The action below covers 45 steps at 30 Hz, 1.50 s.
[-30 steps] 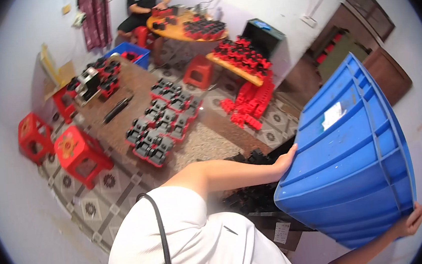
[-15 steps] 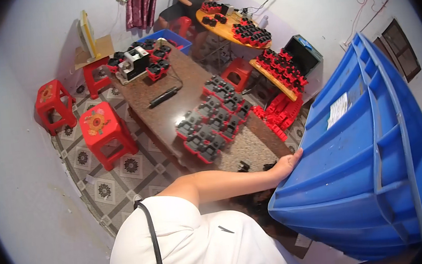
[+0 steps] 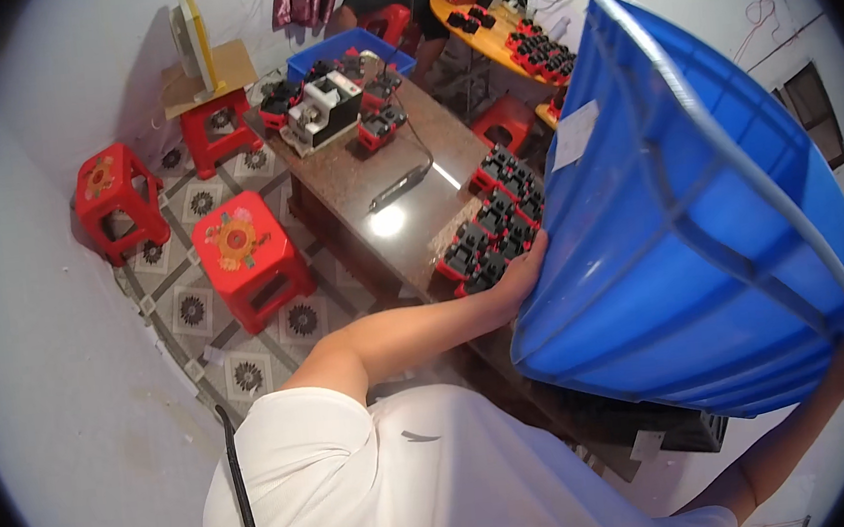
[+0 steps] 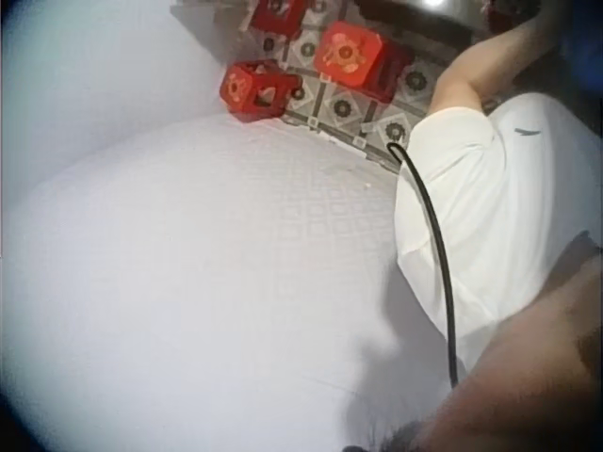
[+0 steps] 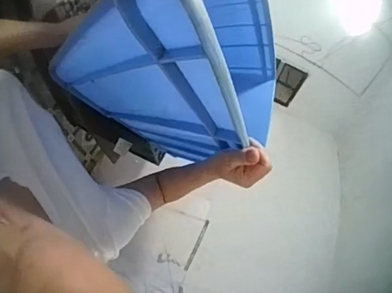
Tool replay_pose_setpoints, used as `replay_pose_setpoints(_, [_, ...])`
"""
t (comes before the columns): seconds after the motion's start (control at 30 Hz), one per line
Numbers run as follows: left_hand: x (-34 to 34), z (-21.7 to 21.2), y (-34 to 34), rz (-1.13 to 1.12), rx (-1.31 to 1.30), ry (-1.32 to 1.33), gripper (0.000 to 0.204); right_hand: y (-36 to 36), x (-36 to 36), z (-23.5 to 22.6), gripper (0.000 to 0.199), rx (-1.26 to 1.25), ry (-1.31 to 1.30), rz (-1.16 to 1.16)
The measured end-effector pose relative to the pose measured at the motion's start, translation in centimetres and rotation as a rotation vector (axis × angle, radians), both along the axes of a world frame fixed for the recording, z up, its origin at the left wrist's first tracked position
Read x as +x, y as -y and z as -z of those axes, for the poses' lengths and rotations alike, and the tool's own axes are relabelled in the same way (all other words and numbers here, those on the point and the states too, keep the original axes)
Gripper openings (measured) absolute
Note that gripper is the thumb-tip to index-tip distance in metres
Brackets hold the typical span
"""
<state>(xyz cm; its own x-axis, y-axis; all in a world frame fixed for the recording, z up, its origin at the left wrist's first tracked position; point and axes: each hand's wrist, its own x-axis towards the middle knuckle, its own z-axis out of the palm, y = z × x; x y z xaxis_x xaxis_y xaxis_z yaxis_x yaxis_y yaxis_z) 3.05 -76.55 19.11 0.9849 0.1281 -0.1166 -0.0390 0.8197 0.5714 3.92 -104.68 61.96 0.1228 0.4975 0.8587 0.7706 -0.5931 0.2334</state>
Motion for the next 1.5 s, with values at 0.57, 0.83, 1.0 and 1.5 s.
replay_pose_setpoints(0.57, [16.9, 9.3, -13.7, 0.121, -0.101, 0.225, 0.077, -26.7, 18.7, 3.5, 0.039, -0.145, -0.078, -0.319])
replay_pose_setpoints(0.83, [24.3, 11.2, -23.0, 0.079, -0.416, 0.204, 0.080, -39.6, 31.4, 6.6, 0.040, -0.256, -0.109, -0.381])
replay_pose_setpoints(1.0, [29.2, 14.1, -32.1, 0.070, -0.451, 0.133, 0.084, -50.8, 37.0, 8.4, 0.027, -0.278, -0.079, -0.393])
replay_pose_setpoints(1.5, [38.7, 12.5, -51.6, -0.162, -0.534, 0.134, 0.082, -73.6, 51.5, 10.4, 0.036, -0.267, -0.110, -0.360])
